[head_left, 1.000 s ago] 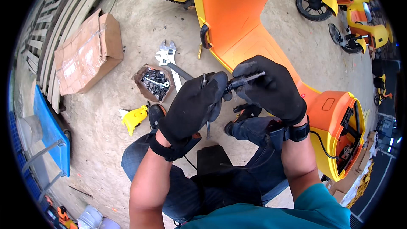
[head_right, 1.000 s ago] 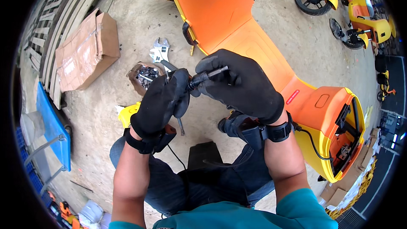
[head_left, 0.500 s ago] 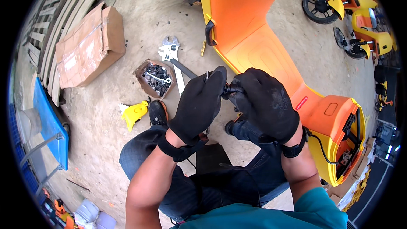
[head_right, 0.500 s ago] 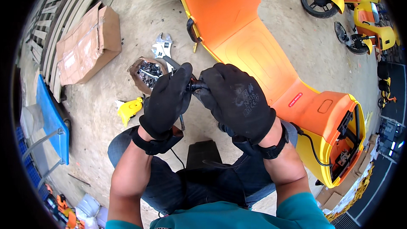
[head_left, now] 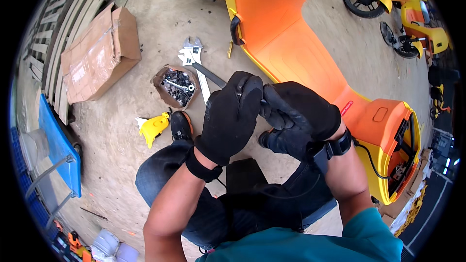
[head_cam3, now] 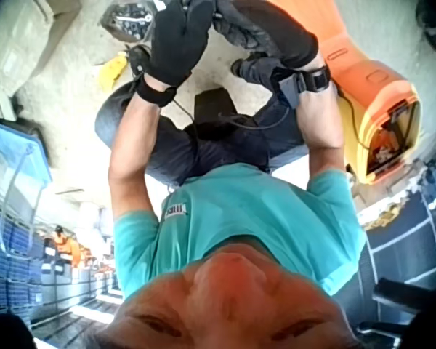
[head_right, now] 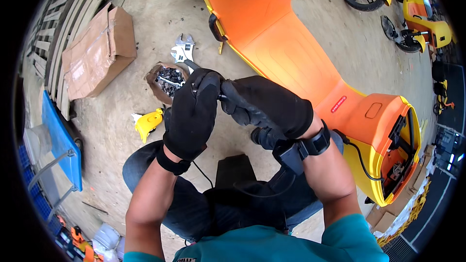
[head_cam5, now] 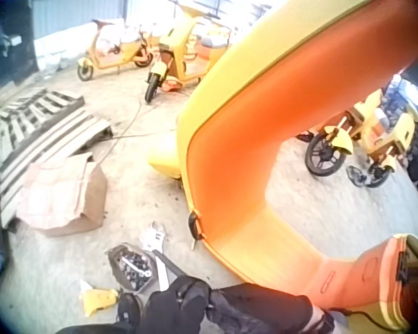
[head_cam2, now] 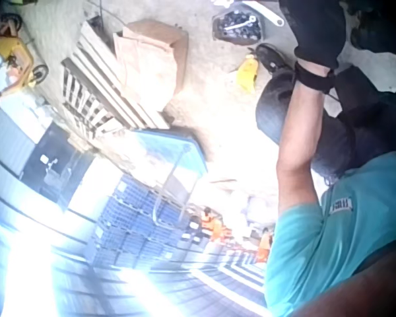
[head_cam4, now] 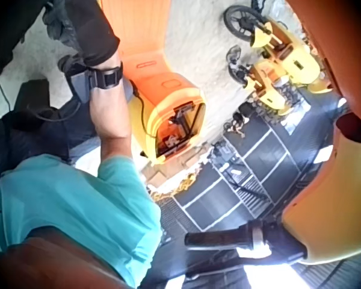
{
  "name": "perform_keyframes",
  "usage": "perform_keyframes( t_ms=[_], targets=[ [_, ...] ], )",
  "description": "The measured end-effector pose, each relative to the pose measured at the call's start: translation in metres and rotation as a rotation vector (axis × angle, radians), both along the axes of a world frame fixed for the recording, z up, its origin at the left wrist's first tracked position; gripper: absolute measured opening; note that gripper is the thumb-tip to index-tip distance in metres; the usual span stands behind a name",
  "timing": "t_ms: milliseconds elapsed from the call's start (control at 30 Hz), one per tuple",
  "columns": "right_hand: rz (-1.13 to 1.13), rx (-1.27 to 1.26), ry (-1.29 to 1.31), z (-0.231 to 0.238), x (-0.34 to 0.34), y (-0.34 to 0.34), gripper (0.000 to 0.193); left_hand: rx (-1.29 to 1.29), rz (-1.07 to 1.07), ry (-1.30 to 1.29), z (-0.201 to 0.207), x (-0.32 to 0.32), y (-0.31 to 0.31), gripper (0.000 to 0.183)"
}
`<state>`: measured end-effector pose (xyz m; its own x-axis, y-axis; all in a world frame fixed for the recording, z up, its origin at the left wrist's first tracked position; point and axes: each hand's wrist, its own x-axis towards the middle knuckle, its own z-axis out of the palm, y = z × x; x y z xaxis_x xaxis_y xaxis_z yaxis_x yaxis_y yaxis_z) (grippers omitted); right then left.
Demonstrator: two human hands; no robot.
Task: The person assembles a mechanical assembly by inserting a bolt through a bracket and a spacer, then threading a nut onto the end by hand. They hold the components together while positioning a small metal piece and preparing to tighten them.
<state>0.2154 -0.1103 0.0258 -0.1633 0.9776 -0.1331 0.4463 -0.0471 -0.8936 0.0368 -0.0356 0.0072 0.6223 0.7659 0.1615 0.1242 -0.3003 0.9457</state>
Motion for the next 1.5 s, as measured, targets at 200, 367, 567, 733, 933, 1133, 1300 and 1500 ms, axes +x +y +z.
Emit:
perform_keyframes(
  t_ms=[200, 367, 567, 733, 933, 1133, 1300, 1500],
  targets=[
    [0.104, 0.224, -0.064, -0.007, 0.007, -0.006, 0.083, -0.07, -0.051, 0.004, -0.005, -0.003, 0.002, 0.02],
    [0.105, 0.262, -0.091, -0.001, 0.006, -0.006, 0.052, -0.434, -0.125, -0.05, 0.004, -0.003, 0.004, 0.021],
    [-0.069, 0.028, 0.214, -0.015, 0.004, -0.022, 0.04, -0.494, -0.199, -0.014, 0.008, 0.0, 0.003, 0.013],
    [-0.134, -0.357, 0.259, 0.015, 0.0, -0.006, 0.054, -0.52, -0.084, 0.049, 0.016, 0.0, 0.007, 0.015],
    [-0.287, -0.305, 0.234, 0.015, -0.006, 0.009, 0.019, -0.562, 0.081, -0.013, 0.009, -0.001, 0.017, 0.015],
    [-0.252, 0.195, -0.089, -0.002, -0.013, 0.007, 0.01, -0.646, 0.12, -0.07, 0.004, 0.0, 0.022, 0.015],
    [-0.226, 0.272, -0.185, -0.003, -0.014, 0.007, 0.01, -0.657, 0.109, -0.11, 0.003, -0.001, 0.021, 0.016],
    [-0.211, 0.351, -0.219, -0.002, -0.013, 0.008, 0.009, -0.787, 0.114, -0.13, 0.006, -0.004, 0.022, 0.018]
  ],
)
